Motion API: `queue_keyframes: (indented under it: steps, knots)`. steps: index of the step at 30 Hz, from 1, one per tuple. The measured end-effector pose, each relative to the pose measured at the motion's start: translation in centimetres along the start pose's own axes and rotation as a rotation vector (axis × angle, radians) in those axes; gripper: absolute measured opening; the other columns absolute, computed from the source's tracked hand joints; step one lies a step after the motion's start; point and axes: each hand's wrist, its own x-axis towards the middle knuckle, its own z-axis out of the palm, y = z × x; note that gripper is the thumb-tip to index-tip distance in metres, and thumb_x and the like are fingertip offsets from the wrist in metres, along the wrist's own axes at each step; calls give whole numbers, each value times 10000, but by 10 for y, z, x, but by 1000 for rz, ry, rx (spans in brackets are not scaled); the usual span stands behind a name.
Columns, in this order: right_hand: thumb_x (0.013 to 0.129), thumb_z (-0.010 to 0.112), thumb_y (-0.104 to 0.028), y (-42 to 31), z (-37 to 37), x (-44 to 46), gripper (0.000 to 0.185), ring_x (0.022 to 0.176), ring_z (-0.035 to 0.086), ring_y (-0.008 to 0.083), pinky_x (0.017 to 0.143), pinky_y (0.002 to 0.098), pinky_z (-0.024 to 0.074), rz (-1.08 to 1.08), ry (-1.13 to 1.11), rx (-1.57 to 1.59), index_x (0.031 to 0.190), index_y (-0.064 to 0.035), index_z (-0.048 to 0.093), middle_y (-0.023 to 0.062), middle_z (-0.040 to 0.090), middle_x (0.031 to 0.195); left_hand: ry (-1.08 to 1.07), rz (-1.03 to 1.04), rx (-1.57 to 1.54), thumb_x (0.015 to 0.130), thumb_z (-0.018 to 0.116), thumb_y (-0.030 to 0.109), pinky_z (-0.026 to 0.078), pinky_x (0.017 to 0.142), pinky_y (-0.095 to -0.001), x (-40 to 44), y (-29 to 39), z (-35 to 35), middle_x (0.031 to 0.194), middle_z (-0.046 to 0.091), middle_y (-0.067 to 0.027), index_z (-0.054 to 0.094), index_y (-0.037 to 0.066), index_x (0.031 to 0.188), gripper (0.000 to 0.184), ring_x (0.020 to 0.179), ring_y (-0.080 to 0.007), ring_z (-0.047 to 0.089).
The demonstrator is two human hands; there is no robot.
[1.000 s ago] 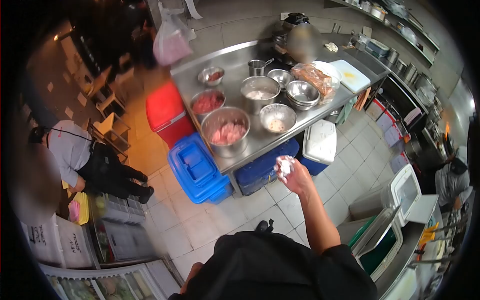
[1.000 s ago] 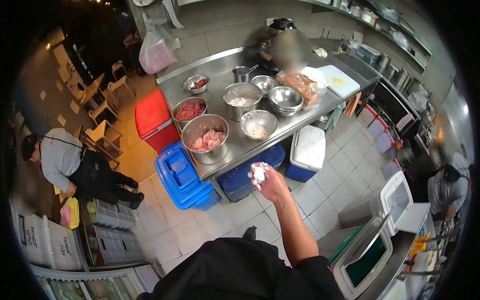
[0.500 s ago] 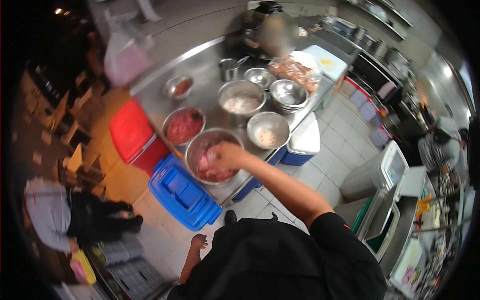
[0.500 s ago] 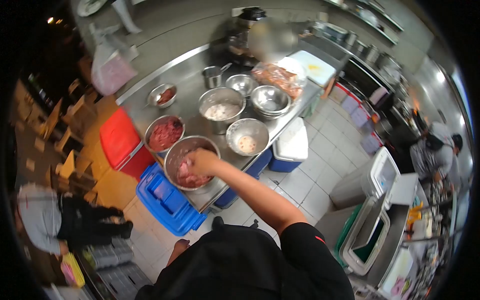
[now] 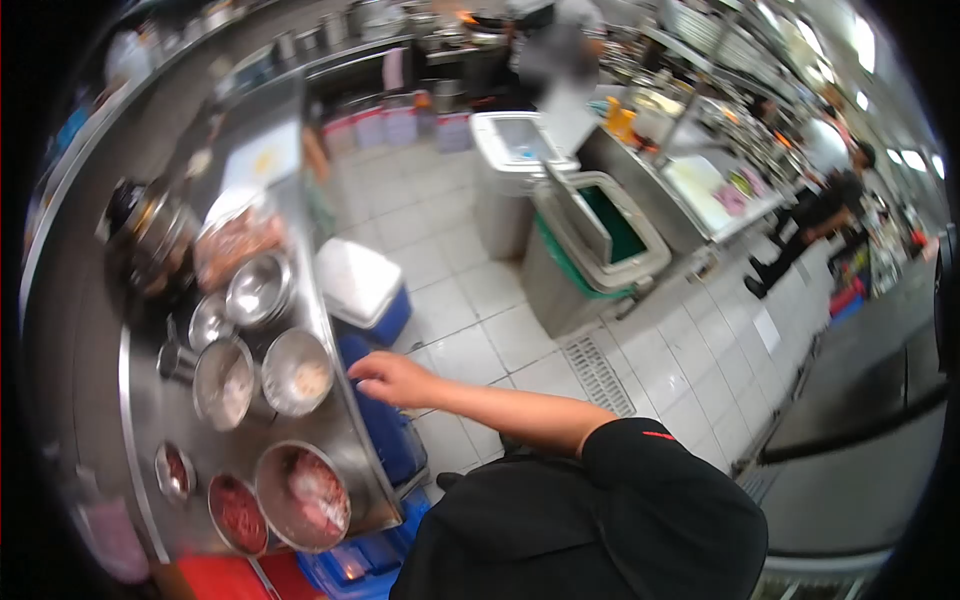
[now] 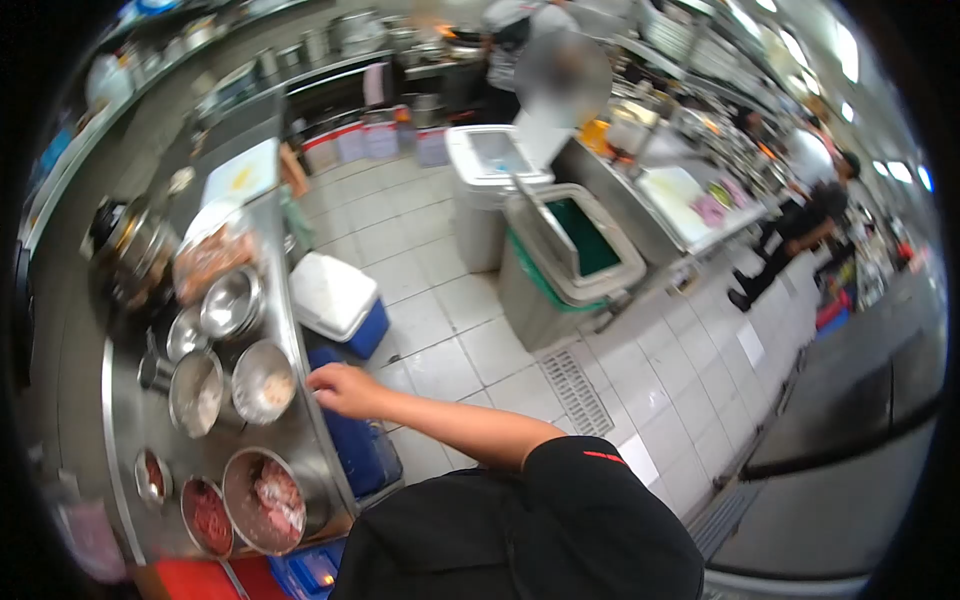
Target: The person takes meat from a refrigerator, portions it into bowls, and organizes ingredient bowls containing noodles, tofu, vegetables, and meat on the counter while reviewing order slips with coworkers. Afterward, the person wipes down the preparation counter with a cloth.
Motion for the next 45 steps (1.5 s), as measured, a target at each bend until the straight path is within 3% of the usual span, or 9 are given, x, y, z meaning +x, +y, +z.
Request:
queue_keyframes:
  steps: [7, 10, 14, 19, 27, 30, 35, 38, 45]
  knots:
    - [858, 612, -281, 170, -211, -326, 345, 1016, 641, 236, 881, 354, 499, 788, 638, -243, 1134, -78, 648, 115, 678, 1087, -14, 88, 54, 915, 541, 343, 549, 531, -430, 29, 137, 14, 859, 654, -152, 565, 33, 1059, 343, 716, -271, 686]
    - [859, 593, -253, 235, -257, -574, 282, 700, 597, 153, 648, 314, 523, 1197, 1002, -184, 1074, -81, 650, 55, 647, 851, -79, 121, 177, 915, 540, 342, 548, 530, -431, 26, 181, 66, 856, 654, -153, 566, 32, 1056, 340, 718, -272, 686]
    - [831, 567, -261, 185, -233, -853, 347, 1051, 637, 353, 814, 441, 546, 2078, 886, -412, 1051, -8, 657, 210, 654, 1130, -212, 175, 474, 915, 540, 339, 548, 529, -431, 21, 215, 162, 852, 653, -154, 568, 32, 1051, 337, 720, -272, 686]
    - [813, 565, -206, 106, -264, -920, 325, 861, 657, 324, 572, 428, 582, 1971, 1294, -49, 1067, -13, 628, 166, 658, 968, -379, 382, 892, 915, 538, 337, 548, 528, -432, 29, 255, 270, 847, 652, -156, 571, 32, 1046, 333, 722, -272, 686]
    - [827, 576, -234, 171, -340, -967, 292, 749, 616, 255, 578, 449, 572, 1796, 1565, 170, 1066, -70, 614, 92, 607, 892, -401, 337, 791, 913, 540, 314, 547, 522, -440, 5, 456, 428, 841, 649, -169, 577, 21, 1016, 312, 713, -288, 687]
    - [841, 576, -250, 178, -369, -965, 299, 752, 617, 249, 575, 448, 563, 1731, 1629, 236, 1083, -77, 601, 83, 609, 906, -544, 634, 970, 906, 558, 293, 550, 519, -438, 99, 490, 463, 860, 646, -175, 558, 3, 1034, 317, 699, -295, 689]
    - [870, 550, -245, 158, -389, -967, 272, 680, 603, 244, 578, 453, 550, 1691, 1836, 548, 1089, -85, 561, 86, 582, 901, -718, 549, 1180, 910, 558, 304, 540, 484, -422, 163, 587, 558, 814, 641, -158, 581, -13, 953, 321, 644, -279, 684]
    - [877, 531, -233, 154, -388, -982, 261, 670, 597, 250, 592, 471, 550, 1699, 1970, 594, 1086, -78, 551, 104, 571, 915, -602, 200, 1155, 915, 551, 337, 536, 479, -400, 176, 664, 668, 774, 638, -140, 598, 0, 944, 342, 641, -260, 683]
    - [859, 537, -192, 181, -385, -1005, 260, 724, 604, 278, 562, 486, 549, 1715, 2096, 942, 1089, -71, 532, 128, 549, 916, -701, 536, 1002, 902, 595, 312, 496, 484, -336, 132, 830, 918, 769, 656, -90, 635, 42, 936, 275, 580, -189, 644]
